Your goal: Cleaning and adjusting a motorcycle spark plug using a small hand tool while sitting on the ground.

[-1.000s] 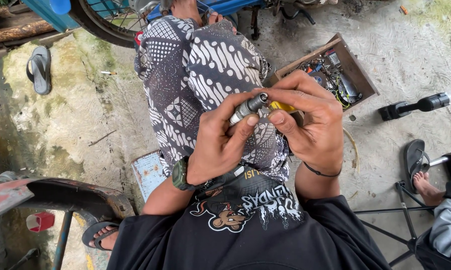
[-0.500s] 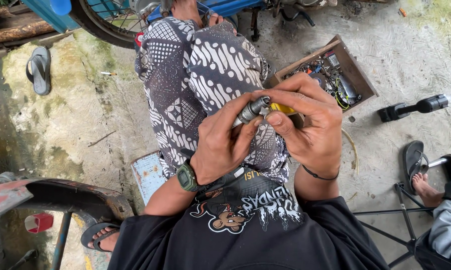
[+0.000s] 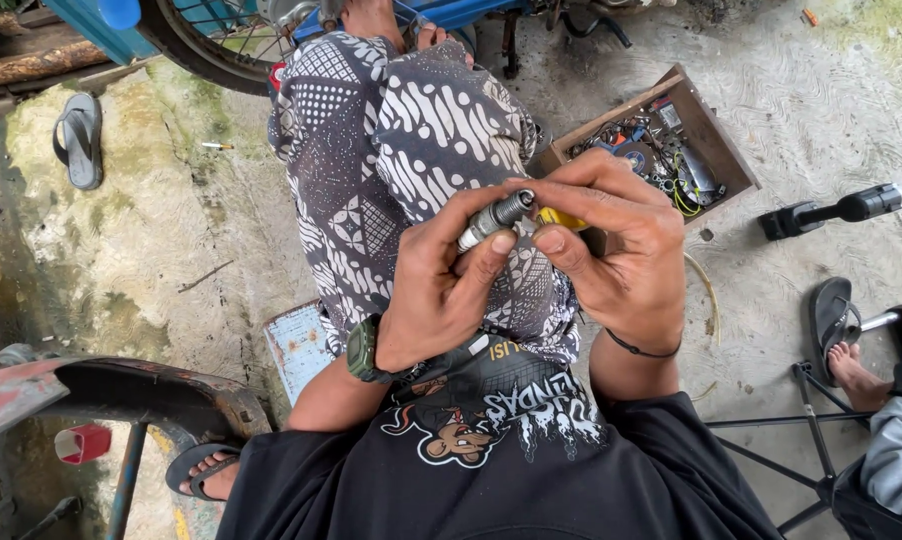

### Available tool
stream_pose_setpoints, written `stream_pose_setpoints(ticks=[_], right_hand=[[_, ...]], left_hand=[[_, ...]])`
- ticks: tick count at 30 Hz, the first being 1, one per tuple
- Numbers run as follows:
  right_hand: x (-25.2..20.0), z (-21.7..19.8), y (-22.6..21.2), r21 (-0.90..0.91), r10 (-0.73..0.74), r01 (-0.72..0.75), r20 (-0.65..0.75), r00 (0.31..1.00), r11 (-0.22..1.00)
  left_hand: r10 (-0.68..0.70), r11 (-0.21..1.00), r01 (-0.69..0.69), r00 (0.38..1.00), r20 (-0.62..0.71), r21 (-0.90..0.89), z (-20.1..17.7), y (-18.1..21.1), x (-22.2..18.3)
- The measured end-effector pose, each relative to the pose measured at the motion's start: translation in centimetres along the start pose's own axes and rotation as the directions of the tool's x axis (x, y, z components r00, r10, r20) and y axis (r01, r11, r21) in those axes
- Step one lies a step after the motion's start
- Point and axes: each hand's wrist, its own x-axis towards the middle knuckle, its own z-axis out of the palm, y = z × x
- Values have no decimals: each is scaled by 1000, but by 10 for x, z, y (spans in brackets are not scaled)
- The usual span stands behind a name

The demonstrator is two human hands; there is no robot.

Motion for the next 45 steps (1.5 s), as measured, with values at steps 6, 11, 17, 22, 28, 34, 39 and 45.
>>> stream_pose_setpoints(ticks=[6,11,17,22,28,34,39,45], right_hand=[[0,2,-2,-14,-8,8,-19,1000,1000],[0,4,-6,-21,30,-31,-29,999,999],[0,5,-6,-23,23,-23,-36,999,999],[2,6,-8,-54,9,-12,-52,999,998],[1,6,-4,-1,12,-12,-39,999,1000],[1,5,-5,7,25,-25,-29,999,1000],[-1,5,-4,11,51,-50,-20,999,999],[1,7,-3,42,21,-19,-36,999,999]], left_hand=[[224,941,-197,972,-69,276,4,-12,-5],[374,840,-317,926,-46,440,6,-26,-4],[490,727,-409,872,1,551,6,-37,-6],[497,713,-414,868,8,565,8,-44,-6],[427,825,-363,903,-57,433,10,-24,0],[202,946,-173,976,-78,274,6,-11,-1],[61,997,-58,996,-71,52,4,-6,0],[-22,999,21,999,-47,-42,3,-1,0]])
